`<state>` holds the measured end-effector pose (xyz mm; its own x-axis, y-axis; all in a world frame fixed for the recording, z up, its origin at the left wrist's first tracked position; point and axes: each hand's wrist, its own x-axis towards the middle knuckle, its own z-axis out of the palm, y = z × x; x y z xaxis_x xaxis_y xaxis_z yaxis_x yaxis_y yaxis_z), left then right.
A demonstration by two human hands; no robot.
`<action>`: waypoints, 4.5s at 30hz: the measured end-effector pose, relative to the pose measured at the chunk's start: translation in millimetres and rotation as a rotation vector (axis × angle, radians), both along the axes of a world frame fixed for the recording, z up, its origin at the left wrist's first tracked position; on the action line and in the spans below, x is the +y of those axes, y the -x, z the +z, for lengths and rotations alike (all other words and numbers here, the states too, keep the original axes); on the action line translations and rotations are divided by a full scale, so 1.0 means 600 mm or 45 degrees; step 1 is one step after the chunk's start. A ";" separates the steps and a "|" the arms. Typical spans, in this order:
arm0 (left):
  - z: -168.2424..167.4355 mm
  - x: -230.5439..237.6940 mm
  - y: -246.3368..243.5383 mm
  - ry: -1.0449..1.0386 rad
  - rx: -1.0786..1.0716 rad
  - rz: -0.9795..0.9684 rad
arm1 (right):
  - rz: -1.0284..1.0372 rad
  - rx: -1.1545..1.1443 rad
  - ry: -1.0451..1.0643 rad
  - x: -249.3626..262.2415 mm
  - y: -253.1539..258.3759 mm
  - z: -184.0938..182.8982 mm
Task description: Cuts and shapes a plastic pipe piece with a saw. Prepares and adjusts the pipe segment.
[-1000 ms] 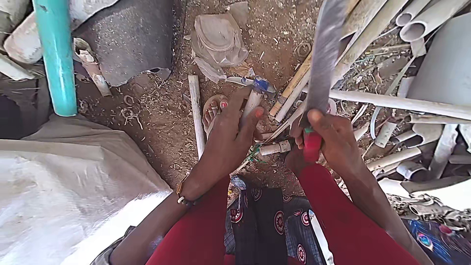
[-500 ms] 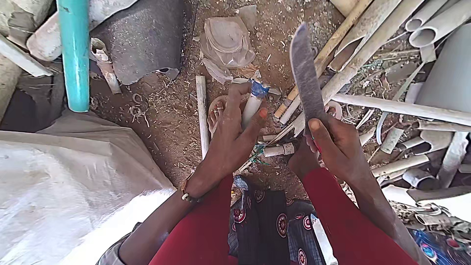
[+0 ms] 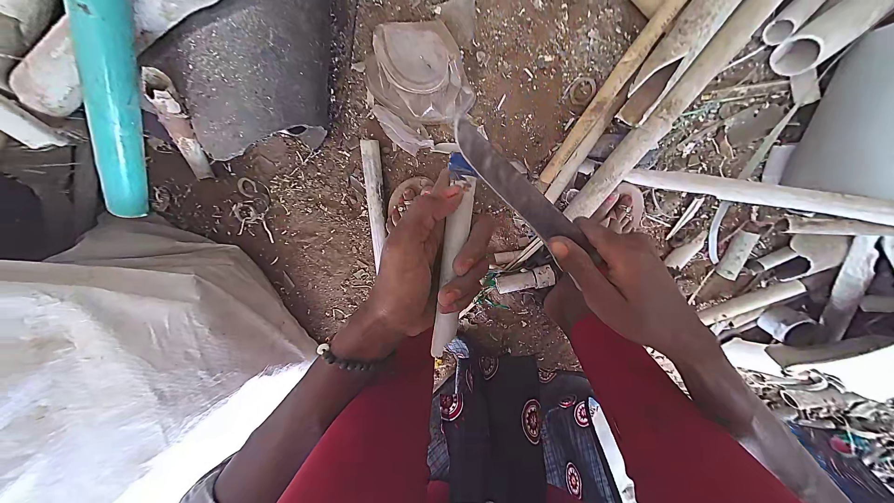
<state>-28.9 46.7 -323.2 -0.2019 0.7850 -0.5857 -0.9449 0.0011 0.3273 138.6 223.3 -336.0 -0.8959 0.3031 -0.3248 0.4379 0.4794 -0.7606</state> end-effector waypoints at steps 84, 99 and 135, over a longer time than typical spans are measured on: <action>-0.019 0.033 -0.034 0.137 2.102 -0.457 | -0.446 0.401 0.831 -0.014 0.002 -0.009; -0.014 0.017 -0.021 0.288 1.716 -0.151 | -0.560 0.562 1.504 0.001 -0.014 -0.020; -0.009 0.016 -0.028 0.015 1.959 -0.351 | -0.322 0.390 1.215 -0.007 -0.016 -0.019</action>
<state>-11.9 56.3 -328.3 -0.4462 0.8942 0.0350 0.3152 0.1205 0.9413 148.5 219.0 -347.6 -0.9264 0.2301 -0.2980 0.1659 -0.4610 -0.8718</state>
